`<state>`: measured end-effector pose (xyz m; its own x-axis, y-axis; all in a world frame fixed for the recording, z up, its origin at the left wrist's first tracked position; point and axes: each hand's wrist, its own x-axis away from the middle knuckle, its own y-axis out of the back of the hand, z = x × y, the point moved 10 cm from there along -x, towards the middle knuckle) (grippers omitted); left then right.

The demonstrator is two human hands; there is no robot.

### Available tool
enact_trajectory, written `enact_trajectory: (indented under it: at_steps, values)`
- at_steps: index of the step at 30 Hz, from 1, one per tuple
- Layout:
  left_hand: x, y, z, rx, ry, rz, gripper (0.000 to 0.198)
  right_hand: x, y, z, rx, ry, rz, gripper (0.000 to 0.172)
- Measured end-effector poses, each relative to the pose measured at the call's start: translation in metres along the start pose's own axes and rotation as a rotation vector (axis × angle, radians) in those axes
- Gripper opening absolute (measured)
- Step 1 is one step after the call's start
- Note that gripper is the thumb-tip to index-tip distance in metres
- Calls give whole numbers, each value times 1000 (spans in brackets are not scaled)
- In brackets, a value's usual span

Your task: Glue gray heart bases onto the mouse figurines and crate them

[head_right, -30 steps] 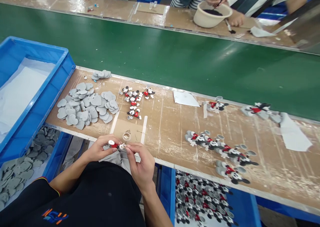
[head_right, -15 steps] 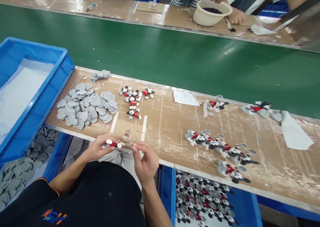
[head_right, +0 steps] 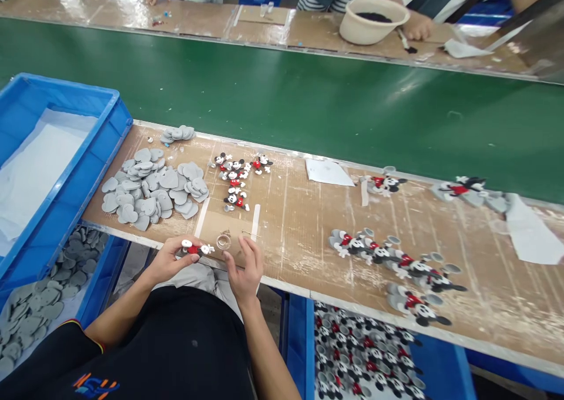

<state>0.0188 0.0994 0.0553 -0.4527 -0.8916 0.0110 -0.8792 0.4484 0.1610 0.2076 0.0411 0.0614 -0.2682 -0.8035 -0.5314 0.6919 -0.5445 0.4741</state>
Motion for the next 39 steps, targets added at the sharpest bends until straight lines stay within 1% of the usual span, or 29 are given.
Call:
enact_trajectory:
  at_steps: [2,4,6,8,11,14,17,19,21,23,25,27,28,29,30,31,32,33,34,35,36,37,39]
  values:
    - [1,4,6,22,81,-85,27,1,9,23,-3,126,-36,39]
    - [2,6,10,64,154,-167,32,2,8,48,-52,246,22,39]
    - [1,3,9,120,193,-211,36,3,1,68,-91,334,109,41]
    - [-2,-4,5,191,201,-226,37,3,-6,79,-111,378,160,44]
    - [-7,-19,-6,324,201,-205,40,1,-13,79,-68,385,174,53]
    - [-12,-39,-18,413,209,-112,45,-1,-9,69,30,361,122,63]
    - [-18,-57,-35,396,177,52,48,-3,4,58,78,324,44,67]
    - [-21,-65,-45,373,156,154,49,-5,11,51,95,303,38,70]
    - [-25,-69,-54,340,135,220,49,-7,14,45,104,288,58,72]
    - [-27,-70,-63,251,105,272,48,-11,18,41,86,262,64,69]
    - [-29,-74,-70,153,80,349,46,-15,26,36,20,217,32,62]
    - [-33,-77,-71,71,59,416,42,-20,32,28,-72,130,-10,54]
    - [-39,-72,-68,4,35,394,40,-22,35,22,-108,76,-30,50]
    - [-47,-62,-63,-98,-2,320,38,-22,36,17,-135,20,-46,46]
    - [-58,-46,-59,-241,-48,194,35,-22,36,11,-153,-32,-57,42]
    - [-68,-24,-55,-420,-99,15,33,-21,36,6,-167,-79,-65,39]
    - [-77,-4,-51,-602,-133,-139,34,-20,34,1,-182,-118,-68,36]
    - [-85,13,-44,-756,-119,-251,36,-18,33,-3,-204,-151,-64,35]
    - [-93,27,-34,-880,-80,-314,40,-15,30,-7,-230,-181,-56,33]
    - [-102,39,-24,-974,-38,-348,44,-13,28,-11,-257,-208,-45,32]
    - [-110,47,-16,-1041,-8,-343,47,-10,26,-15,-279,-233,-34,31]
    - [-117,52,-9,-1090,7,-320,47,-8,24,-18,-297,-254,-23,30]
    - [-127,54,-3,-1150,-2,-250,41,-5,22,-25,-313,-290,-9,29]
